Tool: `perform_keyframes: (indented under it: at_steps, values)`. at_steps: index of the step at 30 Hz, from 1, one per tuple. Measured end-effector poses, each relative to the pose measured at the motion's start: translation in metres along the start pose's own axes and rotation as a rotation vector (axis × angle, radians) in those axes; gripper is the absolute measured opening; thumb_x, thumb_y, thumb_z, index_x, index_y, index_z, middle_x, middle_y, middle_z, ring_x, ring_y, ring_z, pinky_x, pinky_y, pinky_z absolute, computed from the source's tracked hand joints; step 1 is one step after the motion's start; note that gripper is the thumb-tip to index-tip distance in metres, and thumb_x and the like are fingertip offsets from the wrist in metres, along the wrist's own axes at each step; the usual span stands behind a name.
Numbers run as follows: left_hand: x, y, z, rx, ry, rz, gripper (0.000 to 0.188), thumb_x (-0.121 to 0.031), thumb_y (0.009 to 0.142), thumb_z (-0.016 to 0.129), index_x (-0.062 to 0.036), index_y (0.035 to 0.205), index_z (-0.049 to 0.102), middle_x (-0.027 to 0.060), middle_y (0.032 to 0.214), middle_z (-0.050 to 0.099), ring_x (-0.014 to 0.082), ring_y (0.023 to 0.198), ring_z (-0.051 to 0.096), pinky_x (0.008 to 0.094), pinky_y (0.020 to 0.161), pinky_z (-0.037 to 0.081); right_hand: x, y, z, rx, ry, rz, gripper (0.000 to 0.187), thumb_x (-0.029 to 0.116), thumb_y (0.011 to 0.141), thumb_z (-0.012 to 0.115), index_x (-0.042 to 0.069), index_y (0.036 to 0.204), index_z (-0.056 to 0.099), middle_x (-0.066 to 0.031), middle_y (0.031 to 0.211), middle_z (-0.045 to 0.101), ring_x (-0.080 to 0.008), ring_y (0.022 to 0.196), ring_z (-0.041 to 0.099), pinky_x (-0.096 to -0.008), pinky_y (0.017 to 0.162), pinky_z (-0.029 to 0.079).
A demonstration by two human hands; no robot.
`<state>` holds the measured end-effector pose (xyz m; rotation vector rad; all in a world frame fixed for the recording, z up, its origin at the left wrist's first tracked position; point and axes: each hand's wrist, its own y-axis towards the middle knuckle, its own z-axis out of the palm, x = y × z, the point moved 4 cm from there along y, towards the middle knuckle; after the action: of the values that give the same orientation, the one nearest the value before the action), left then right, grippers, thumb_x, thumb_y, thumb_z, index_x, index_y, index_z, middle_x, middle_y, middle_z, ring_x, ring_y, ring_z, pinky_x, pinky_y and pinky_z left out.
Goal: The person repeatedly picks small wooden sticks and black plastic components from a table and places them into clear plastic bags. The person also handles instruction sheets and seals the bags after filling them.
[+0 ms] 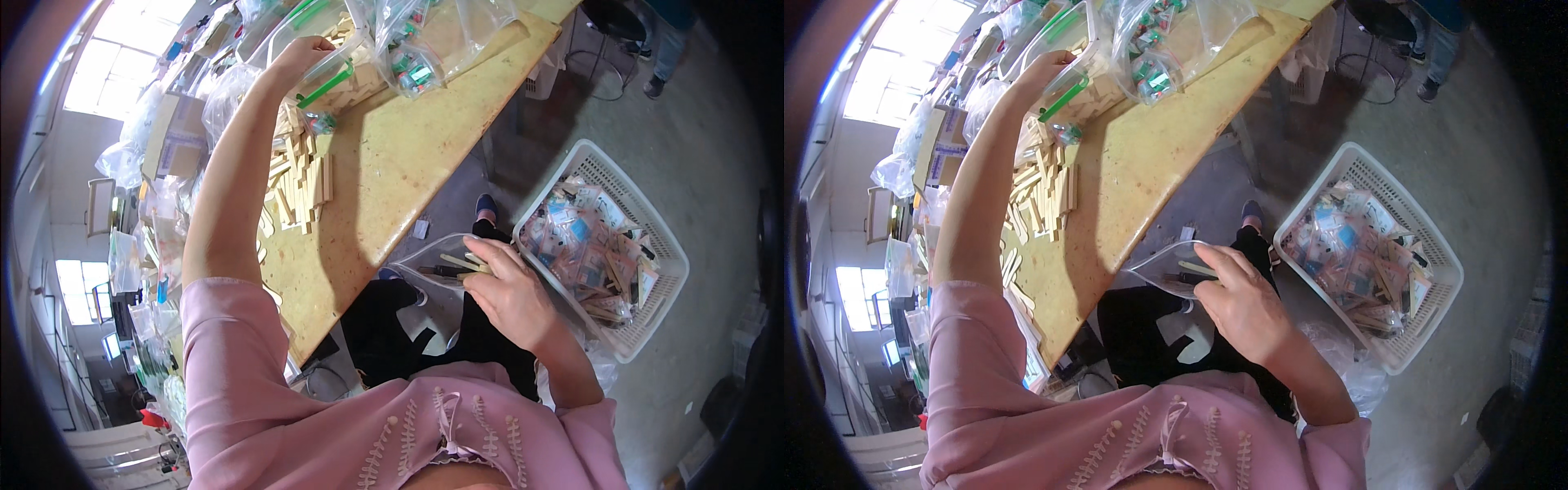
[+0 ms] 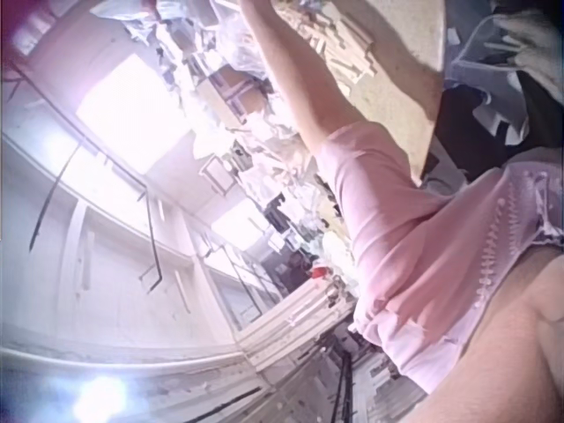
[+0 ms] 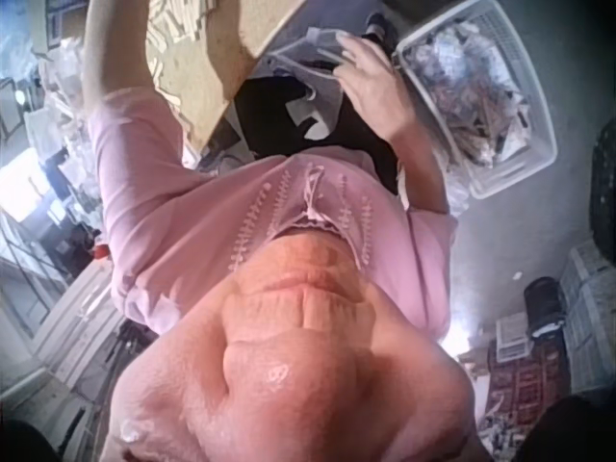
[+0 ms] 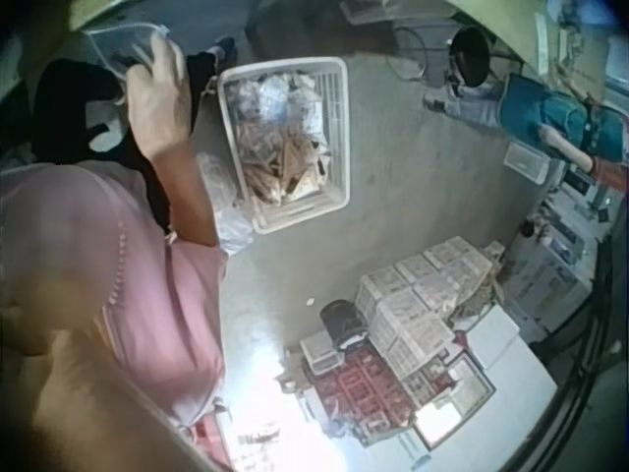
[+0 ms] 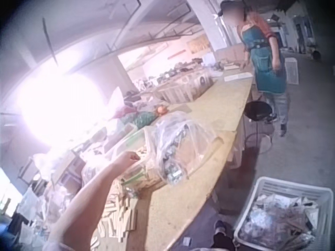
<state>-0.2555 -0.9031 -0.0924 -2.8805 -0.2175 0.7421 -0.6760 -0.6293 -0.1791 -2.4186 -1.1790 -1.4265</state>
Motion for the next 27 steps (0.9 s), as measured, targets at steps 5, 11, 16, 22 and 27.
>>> perform_keyframes:
  at_steps: [5,11,16,22,27]
  values:
    - [-0.003,-0.005,0.007,0.032,-0.048,0.058,0.017,-0.012,0.099,0.068,-0.0055,0.114,0.073,0.0004,0.101,0.073,0.0085,0.087,0.066,0.0266,0.077,0.052,0.004,0.004,-0.003,-0.047,-0.004,-0.032,0.006,0.001,0.086,0.072,-0.002,0.087,0.066,-0.0226,0.140,0.059,-0.0389,0.133,0.056,-0.0460,0.109,0.049]
    - [-0.003,0.001,0.001,-0.072,-0.216,0.245,0.011,-0.012,0.096,0.071,-0.0054,0.103,0.074,0.0003,0.092,0.074,0.0086,0.080,0.065,0.0265,0.071,0.052,0.003,0.002,-0.004,-0.038,0.001,-0.042,0.016,-0.003,0.084,0.078,-0.002,0.099,0.072,-0.0215,0.143,0.059,-0.0405,0.132,0.057,-0.0454,0.108,0.050]
    - [-0.040,-0.068,-0.019,-0.433,-0.751,0.535,0.010,-0.013,0.099,0.071,-0.0062,0.105,0.070,0.0007,0.101,0.072,0.0053,0.079,0.056,0.0232,0.074,0.045,0.005,0.005,-0.012,-0.068,-0.011,-0.062,0.006,0.001,0.087,0.072,-0.002,0.089,0.067,-0.0229,0.140,0.059,-0.0396,0.132,0.056,-0.0461,0.108,0.050]
    - [-0.117,-0.257,0.108,-0.092,-0.561,0.552,0.015,-0.007,0.092,0.081,-0.0066,0.103,0.070,0.0013,0.099,0.072,0.0077,0.088,0.066,0.0255,0.081,0.054,0.009,0.022,-0.015,-0.027,-0.012,-0.053,0.005,0.003,0.089,0.071,-0.002,0.090,0.069,-0.0229,0.141,0.059,-0.0389,0.133,0.055,-0.0500,0.111,0.044]
    - [-0.073,-0.238,0.109,-0.368,-0.193,0.250,0.024,-0.022,0.101,0.071,-0.0027,0.114,0.067,0.0058,0.104,0.074,0.0115,0.089,0.069,0.0304,0.075,0.055,0.019,0.020,-0.008,-0.002,-0.016,-0.090,0.007,0.002,0.087,0.073,-0.002,0.092,0.071,-0.0249,0.141,0.059,-0.0407,0.132,0.056,-0.0486,0.110,0.046]
